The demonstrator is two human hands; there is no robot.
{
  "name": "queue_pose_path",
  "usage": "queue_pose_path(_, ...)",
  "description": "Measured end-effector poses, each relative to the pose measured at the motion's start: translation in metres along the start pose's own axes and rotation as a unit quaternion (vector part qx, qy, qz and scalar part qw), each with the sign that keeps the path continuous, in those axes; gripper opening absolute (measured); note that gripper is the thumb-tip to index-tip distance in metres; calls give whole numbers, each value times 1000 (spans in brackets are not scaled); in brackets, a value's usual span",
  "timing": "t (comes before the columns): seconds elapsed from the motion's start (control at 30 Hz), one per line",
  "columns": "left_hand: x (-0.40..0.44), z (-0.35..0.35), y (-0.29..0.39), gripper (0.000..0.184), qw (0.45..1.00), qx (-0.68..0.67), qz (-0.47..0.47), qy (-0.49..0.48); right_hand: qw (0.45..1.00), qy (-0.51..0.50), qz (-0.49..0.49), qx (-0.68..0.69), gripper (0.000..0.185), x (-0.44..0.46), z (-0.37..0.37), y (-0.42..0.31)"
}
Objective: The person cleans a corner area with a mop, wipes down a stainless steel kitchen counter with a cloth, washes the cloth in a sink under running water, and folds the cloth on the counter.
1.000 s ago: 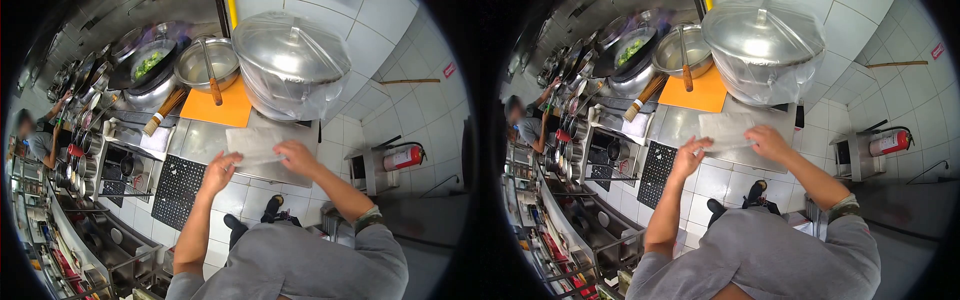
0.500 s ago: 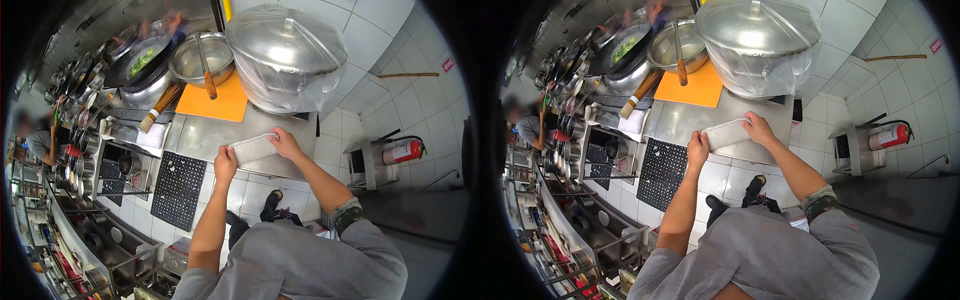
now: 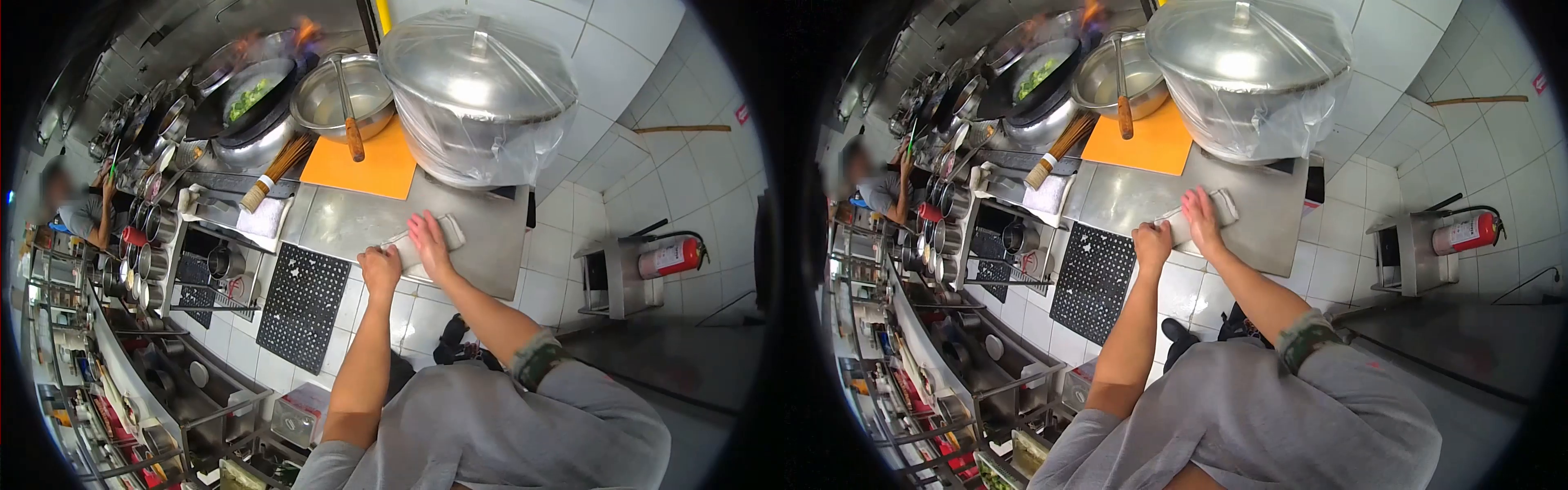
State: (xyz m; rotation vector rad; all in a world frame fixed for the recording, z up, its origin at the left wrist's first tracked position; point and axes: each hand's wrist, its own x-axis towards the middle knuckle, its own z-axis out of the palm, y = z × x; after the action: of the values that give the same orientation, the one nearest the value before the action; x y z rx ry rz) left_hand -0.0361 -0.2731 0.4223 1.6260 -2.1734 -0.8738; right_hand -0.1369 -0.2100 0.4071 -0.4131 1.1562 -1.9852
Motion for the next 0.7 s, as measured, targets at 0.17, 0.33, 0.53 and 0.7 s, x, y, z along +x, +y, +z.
queue_pose_path(0.17, 4, -2, -7, 37, 1000, -19, 7, 2, 985, 73, 57, 147, 53, 0, -4, -7)
queue_pose_path(0.33, -20, -20, 21, 37, 981, -178, 57, 61, 986, 134, -20, -98, 36, -16, -37, -1)
queue_pose_path(0.53, -18, -5, 72, 54, 980, -145, 136, 24, 989, 90, 102, 65, 37, -6, -41, -25)
queue_pose_path(0.7, -16, 36, 92, 55, 977, -71, 201, -9, 981, 127, 59, 137, 40, -26, -90, -64)
